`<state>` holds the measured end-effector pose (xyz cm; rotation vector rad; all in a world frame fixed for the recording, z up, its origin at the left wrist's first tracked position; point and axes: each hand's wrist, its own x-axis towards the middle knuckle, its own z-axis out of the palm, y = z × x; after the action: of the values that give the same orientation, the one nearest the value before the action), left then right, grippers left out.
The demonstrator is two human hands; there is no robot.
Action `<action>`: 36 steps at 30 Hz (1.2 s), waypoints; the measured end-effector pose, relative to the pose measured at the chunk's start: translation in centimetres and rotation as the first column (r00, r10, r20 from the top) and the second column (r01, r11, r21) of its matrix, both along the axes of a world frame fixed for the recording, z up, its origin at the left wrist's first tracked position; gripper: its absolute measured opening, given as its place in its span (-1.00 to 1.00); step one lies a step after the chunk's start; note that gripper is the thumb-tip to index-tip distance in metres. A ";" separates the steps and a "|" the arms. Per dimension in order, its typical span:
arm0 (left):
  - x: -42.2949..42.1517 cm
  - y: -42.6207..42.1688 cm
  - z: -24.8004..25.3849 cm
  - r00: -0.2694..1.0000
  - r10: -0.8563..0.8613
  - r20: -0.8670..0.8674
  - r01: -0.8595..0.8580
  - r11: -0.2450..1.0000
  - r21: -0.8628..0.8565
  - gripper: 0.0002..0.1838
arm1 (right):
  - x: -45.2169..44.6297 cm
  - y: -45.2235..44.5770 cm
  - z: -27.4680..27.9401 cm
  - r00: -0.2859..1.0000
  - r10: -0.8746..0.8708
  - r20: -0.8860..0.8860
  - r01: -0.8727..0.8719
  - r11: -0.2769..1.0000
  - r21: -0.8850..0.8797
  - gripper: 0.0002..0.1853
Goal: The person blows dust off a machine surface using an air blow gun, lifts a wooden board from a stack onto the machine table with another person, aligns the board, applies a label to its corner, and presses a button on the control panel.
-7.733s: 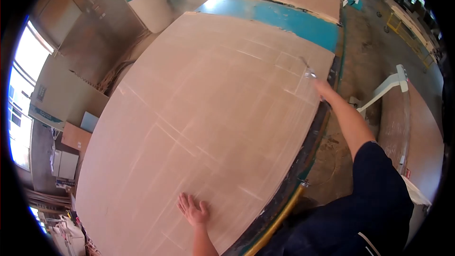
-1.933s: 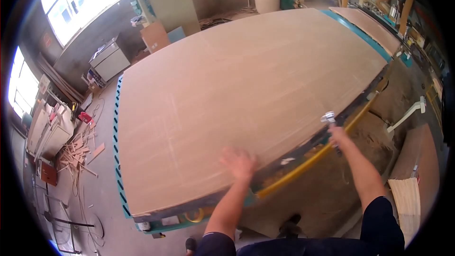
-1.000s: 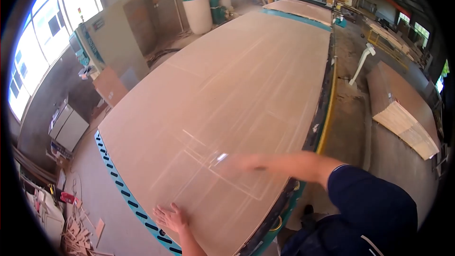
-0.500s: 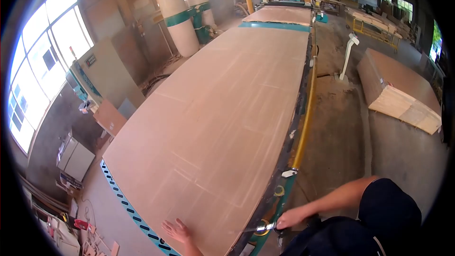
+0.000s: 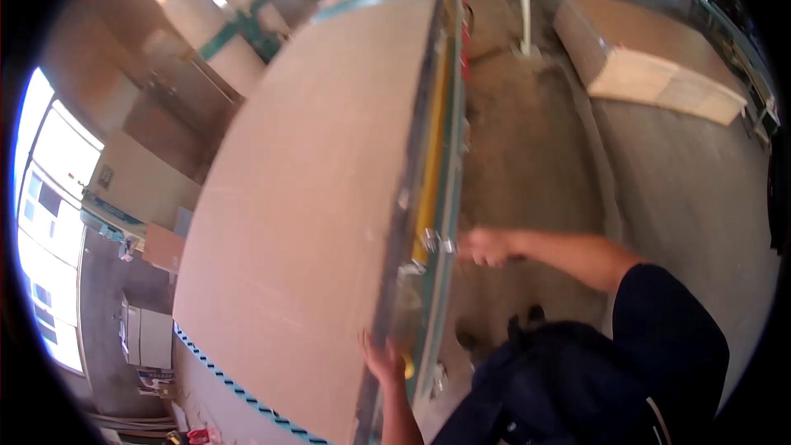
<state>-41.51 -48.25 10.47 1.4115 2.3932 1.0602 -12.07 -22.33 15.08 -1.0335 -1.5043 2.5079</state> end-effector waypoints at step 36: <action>87.7 24.4 10.8 -0.400 -0.884 0.242 0.862 -0.453 -0.230 -0.67 | 65.3 -22.1 8.8 -0.297 -0.949 -0.101 -0.247 -0.025 0.969 -0.52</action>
<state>46.23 -23.88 21.23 2.3242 0.2162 -0.0856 53.18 -44.40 23.84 -2.2632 -1.0525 -0.4792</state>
